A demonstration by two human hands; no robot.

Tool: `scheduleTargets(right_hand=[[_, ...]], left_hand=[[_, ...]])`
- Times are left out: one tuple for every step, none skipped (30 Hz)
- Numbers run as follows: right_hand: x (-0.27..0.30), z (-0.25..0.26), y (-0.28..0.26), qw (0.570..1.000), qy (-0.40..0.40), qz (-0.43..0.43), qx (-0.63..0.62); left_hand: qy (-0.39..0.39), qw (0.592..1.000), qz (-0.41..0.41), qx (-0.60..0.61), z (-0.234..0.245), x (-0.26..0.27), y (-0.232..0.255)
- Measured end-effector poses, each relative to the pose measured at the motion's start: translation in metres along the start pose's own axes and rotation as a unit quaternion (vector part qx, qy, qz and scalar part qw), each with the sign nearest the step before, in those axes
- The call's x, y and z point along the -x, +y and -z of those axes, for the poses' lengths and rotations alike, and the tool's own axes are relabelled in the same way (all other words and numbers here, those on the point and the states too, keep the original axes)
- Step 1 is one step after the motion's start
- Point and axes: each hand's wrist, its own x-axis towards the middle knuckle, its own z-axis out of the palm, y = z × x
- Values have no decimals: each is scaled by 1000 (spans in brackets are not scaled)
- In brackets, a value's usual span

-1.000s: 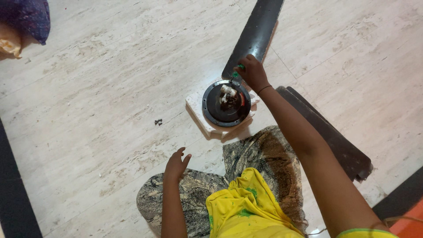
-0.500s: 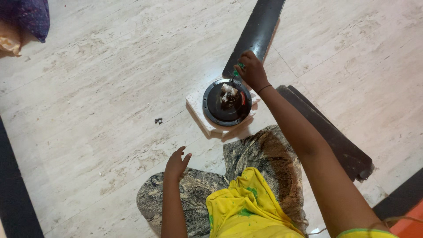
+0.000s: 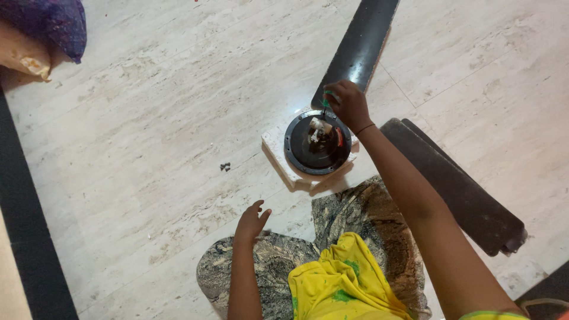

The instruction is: The person sits on the floor and uses a screwdriver to attach fan blades to the motor housing. They secure each blade with screws, tightening them in sequence.

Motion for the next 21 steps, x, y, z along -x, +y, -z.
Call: scheduleTargets(right_hand=[[0, -2, -1, 1000, 10, 6, 11], [0, -5, -3, 999, 20, 12, 22], [-2, -7, -4, 999, 27, 19, 33], [-6, -8, -3, 998, 44, 29, 33], [-7, -11, -3, 997, 56, 39, 34], [-9, -14, -2, 996, 69, 49, 34], [-9, -17, -2, 994, 80, 66, 19], [-11, -19, -1, 992, 91, 83, 3], [-13, -21, 1, 990, 103, 100, -12], [-12, -22, 2, 995, 76, 60, -33], [-13, -23, 2, 997, 49, 21, -55], [-13, -22, 1, 997, 22, -18, -78], [-16, -22, 0, 996, 17, -33, -77], [-18, -22, -1, 996, 13, -49, -76], [-16, -20, -2, 995, 7, -64, -75], [-15, -19, -4, 996, 30, -20, -81], [-12, -18, -5, 995, 52, 24, -87], [-10, -18, -6, 991, 74, 68, -92], [-7, -18, -7, 991, 77, 64, -88], [-5, -20, -8, 991, 80, 60, -85], [-2, -19, -6, 992, 82, 56, -79]], left_hand=[[-5, 1000, 5, 6, 2, -1, 3], [-9, 1000, 13, 3, 4, -1, 5], [-13, 1000, 22, 3, 6, 1, 8], [-17, 999, 31, 3, 9, 0, 12], [-17, 999, 40, 12, 9, 1, 13], [-17, 998, 49, 21, 9, 2, 13], [-18, 998, 60, 31, 8, 5, 13], [-15, 998, 52, 29, 8, 6, 12], [-11, 999, 41, 25, 8, 4, 12], [-7, 999, 31, 21, 7, 3, 11], [-5, 1000, 22, 16, 7, 2, 11], [-3, 1000, 12, 12, 6, 3, 11], [1, 1000, 3, 8, 7, 2, 11], [0, 1000, 6, 8, 8, 0, 11], [-1, 1000, 11, 9, 7, 0, 10], [-2, 1000, 15, 10, 6, 1, 9], [-8, 1000, 22, 11, 4, 1, 8], [-15, 999, 29, 12, 3, 0, 7], [-22, 999, 36, 12, 3, -1, 6], [-23, 999, 33, 9, 4, -3, 5], [-26, 999, 29, 7, 3, -6, 5]])
